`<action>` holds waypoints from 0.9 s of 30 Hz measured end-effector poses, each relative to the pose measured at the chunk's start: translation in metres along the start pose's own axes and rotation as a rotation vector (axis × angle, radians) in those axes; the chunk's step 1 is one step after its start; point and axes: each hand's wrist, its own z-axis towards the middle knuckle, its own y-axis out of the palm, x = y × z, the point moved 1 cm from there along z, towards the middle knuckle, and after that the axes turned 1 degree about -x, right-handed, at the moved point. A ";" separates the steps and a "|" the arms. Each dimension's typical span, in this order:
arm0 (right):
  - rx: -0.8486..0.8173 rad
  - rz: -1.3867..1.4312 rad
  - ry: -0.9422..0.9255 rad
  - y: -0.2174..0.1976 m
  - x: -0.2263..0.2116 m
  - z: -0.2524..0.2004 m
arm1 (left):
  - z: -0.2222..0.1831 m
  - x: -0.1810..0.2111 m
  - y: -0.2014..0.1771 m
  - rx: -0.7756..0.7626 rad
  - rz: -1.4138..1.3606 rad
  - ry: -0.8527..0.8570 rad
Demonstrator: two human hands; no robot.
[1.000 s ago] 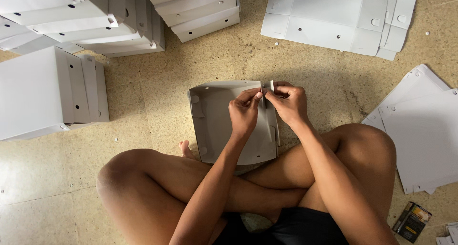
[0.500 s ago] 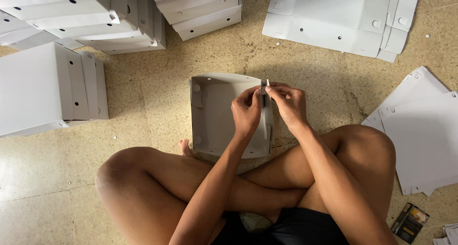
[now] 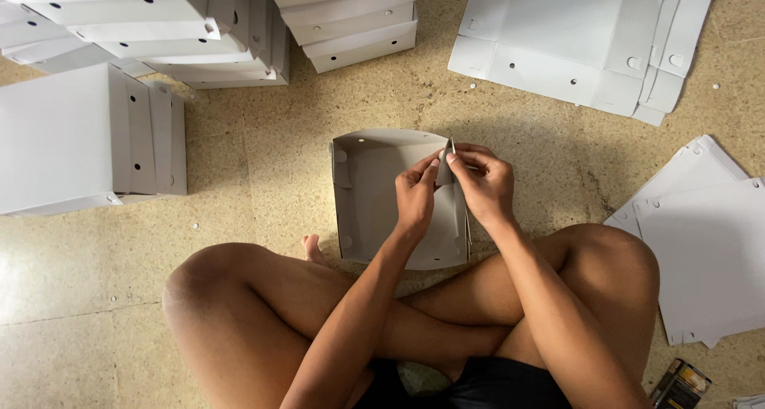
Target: The person assembles white cardboard boxes by hand, folding the flaps and securing the tabs before placing a lid on one.
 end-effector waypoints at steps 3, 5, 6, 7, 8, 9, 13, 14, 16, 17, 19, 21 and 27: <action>0.014 -0.020 -0.008 -0.003 0.031 0.006 | 0.011 -0.025 -0.008 0.033 -0.016 -0.016; 0.019 -0.033 0.000 -0.001 0.029 0.005 | 0.006 -0.016 -0.004 0.050 0.013 -0.003; 0.022 -0.049 0.008 0.000 0.028 0.005 | 0.004 -0.011 -0.002 0.070 0.039 0.009; 0.021 -0.048 0.005 0.001 0.023 0.002 | 0.002 -0.011 0.000 0.069 0.039 0.013; 0.040 0.009 0.039 0.002 0.018 0.000 | 0.001 -0.010 0.002 0.083 0.063 0.002; 0.060 0.067 0.073 0.004 0.014 -0.002 | 0.000 -0.010 0.004 0.096 0.087 -0.009; 0.052 0.041 0.057 0.000 0.008 -0.004 | 0.000 -0.005 0.003 0.093 0.187 0.064; 0.027 0.010 0.014 -0.002 0.000 -0.003 | 0.004 -0.006 0.001 0.100 0.188 0.072; 0.010 -0.014 -0.025 -0.001 -0.008 -0.004 | 0.008 -0.005 -0.002 0.100 0.198 0.077; -0.037 -0.080 -0.079 0.001 -0.009 -0.005 | 0.008 -0.004 -0.002 0.083 0.190 0.074; -0.085 -0.145 -0.131 0.005 -0.005 -0.007 | 0.008 -0.003 -0.004 0.065 0.181 0.069; -0.179 -0.429 -0.338 0.011 0.003 -0.008 | 0.009 -0.007 -0.009 0.102 0.159 0.011; -0.101 -0.514 -0.360 0.014 0.000 -0.009 | 0.013 -0.001 -0.010 0.055 0.033 -0.182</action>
